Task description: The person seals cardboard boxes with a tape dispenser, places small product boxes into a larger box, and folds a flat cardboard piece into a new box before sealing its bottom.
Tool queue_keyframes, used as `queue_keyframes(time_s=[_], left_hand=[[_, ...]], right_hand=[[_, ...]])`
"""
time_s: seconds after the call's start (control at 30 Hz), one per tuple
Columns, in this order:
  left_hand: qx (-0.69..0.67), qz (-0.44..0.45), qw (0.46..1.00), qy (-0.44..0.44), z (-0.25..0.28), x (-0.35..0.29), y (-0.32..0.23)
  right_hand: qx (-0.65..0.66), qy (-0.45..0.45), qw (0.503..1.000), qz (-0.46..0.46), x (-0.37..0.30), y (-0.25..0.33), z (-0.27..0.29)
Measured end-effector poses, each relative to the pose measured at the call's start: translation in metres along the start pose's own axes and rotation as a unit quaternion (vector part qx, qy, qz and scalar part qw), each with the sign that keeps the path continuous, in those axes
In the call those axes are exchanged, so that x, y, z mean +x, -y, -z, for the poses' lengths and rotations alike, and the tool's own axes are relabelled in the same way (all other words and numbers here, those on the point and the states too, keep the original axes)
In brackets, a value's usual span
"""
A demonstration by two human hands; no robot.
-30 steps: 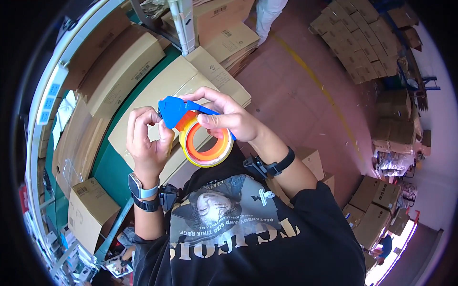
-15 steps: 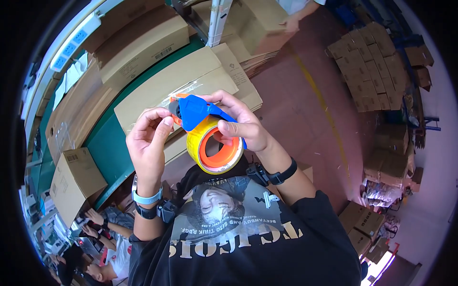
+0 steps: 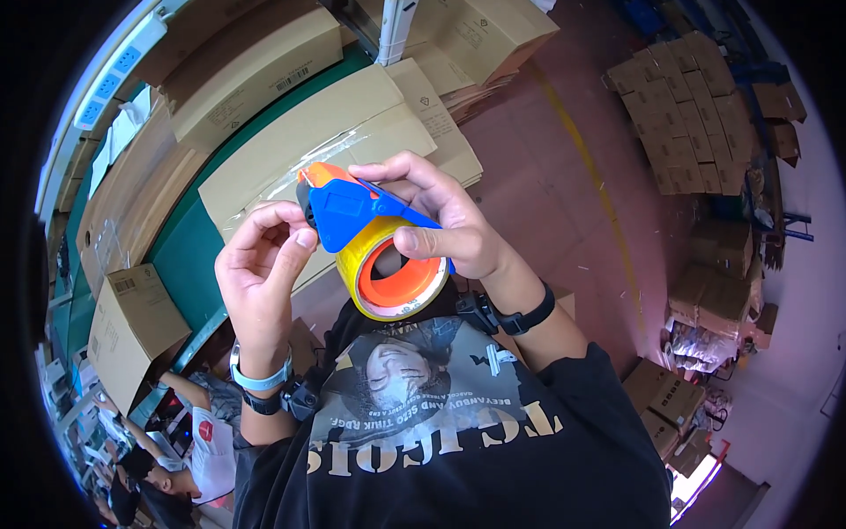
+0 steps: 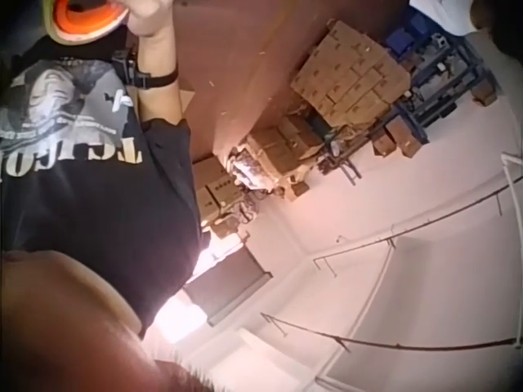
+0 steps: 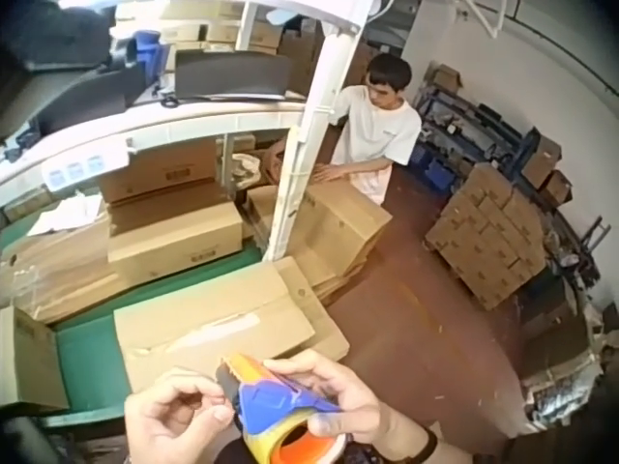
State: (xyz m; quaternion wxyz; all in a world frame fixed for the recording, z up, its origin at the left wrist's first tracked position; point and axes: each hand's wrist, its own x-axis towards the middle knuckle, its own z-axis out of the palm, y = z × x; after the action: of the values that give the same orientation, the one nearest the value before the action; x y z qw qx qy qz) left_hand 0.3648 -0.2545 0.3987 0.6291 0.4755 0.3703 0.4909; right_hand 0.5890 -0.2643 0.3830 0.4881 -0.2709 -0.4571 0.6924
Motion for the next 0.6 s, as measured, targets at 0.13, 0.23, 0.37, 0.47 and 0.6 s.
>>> queue_keyframes(time_s=[0.13,0.23,0.37,0.47,0.6], left_hand=[[-0.048,0.029,0.998,-0.004,-0.005,0.002,0.001],[-0.048,0.017,0.999,0.003,-0.007,0.004,0.001],[0.012,-0.045,0.998,0.035,-0.004,0.008,0.002],[0.07,-0.1,0.991,0.059,-0.003,0.01,0.001],[0.141,-0.174,0.973,0.05,-0.007,0.008,-0.001]], right_hand=[[-0.01,-0.001,1.0,0.002,-0.003,0.001,0.001],[-0.007,-0.007,1.0,0.004,-0.006,0.004,0.0],[-0.003,-0.008,1.0,0.013,-0.009,0.007,-0.001],[0.001,-0.003,1.0,0.016,-0.011,0.008,-0.001],[0.008,-0.002,1.0,0.012,-0.013,0.01,-0.003]])
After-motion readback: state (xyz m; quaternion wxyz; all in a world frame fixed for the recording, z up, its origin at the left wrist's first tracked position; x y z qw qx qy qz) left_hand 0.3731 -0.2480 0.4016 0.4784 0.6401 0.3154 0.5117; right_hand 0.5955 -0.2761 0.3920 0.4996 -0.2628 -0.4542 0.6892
